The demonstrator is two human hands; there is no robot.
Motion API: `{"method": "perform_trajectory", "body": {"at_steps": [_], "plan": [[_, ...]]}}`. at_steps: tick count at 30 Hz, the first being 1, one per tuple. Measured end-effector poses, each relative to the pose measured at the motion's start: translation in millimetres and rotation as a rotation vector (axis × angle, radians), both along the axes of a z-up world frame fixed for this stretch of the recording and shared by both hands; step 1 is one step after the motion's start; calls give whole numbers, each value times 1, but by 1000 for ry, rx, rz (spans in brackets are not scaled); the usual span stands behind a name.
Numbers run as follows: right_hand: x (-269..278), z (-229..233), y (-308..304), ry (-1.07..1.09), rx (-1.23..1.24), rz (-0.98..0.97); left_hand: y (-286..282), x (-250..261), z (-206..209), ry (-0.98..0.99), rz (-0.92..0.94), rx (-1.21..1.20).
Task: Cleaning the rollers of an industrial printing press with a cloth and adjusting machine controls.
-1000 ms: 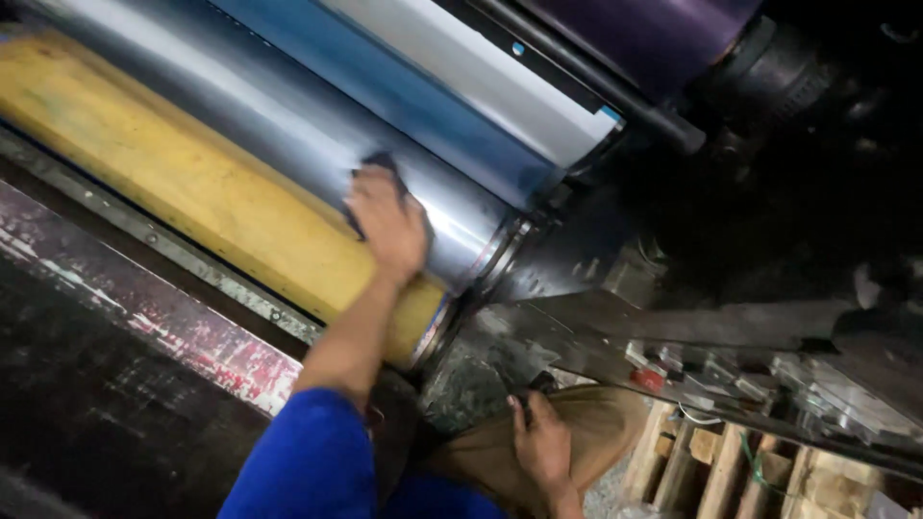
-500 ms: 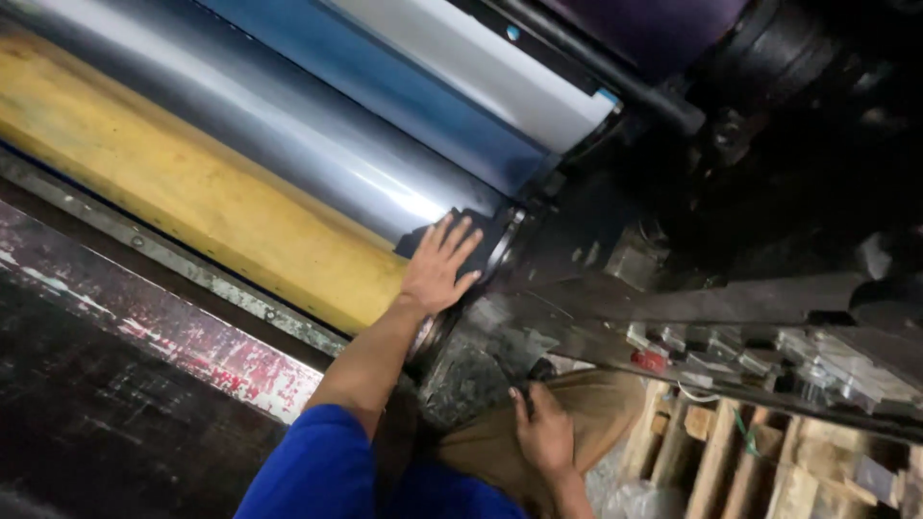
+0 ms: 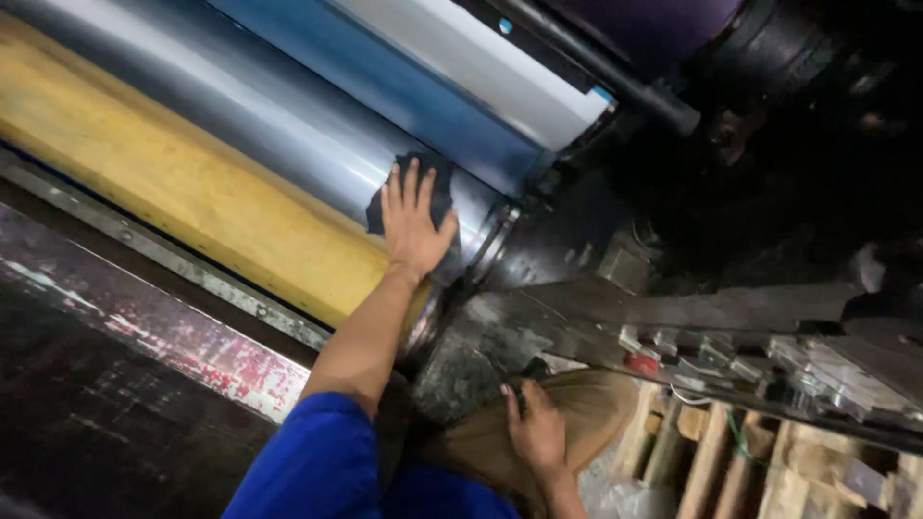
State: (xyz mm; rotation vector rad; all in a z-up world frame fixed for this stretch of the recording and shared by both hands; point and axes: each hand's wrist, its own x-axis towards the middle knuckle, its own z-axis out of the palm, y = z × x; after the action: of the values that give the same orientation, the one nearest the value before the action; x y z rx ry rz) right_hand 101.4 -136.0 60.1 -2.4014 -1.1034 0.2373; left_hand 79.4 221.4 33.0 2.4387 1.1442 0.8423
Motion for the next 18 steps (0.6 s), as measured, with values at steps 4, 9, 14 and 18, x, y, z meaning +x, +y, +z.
{"method": "perform_trajectory", "body": {"at_steps": [4, 9, 14, 18], "plan": [[-7, 6, 2, 19, -12, -67, -24, -12, -5, -58, -133, -91], [-1, 5, 7, 20, -33, -65, -42, -1, -20, -151, -185, -84], [-2, 5, 6, 54, -114, -60, -45, 12, -15, -89, -95, -134], [-5, 11, 8, 55, -26, 3, -40, 24, 10, -64, -50, -174]]}}
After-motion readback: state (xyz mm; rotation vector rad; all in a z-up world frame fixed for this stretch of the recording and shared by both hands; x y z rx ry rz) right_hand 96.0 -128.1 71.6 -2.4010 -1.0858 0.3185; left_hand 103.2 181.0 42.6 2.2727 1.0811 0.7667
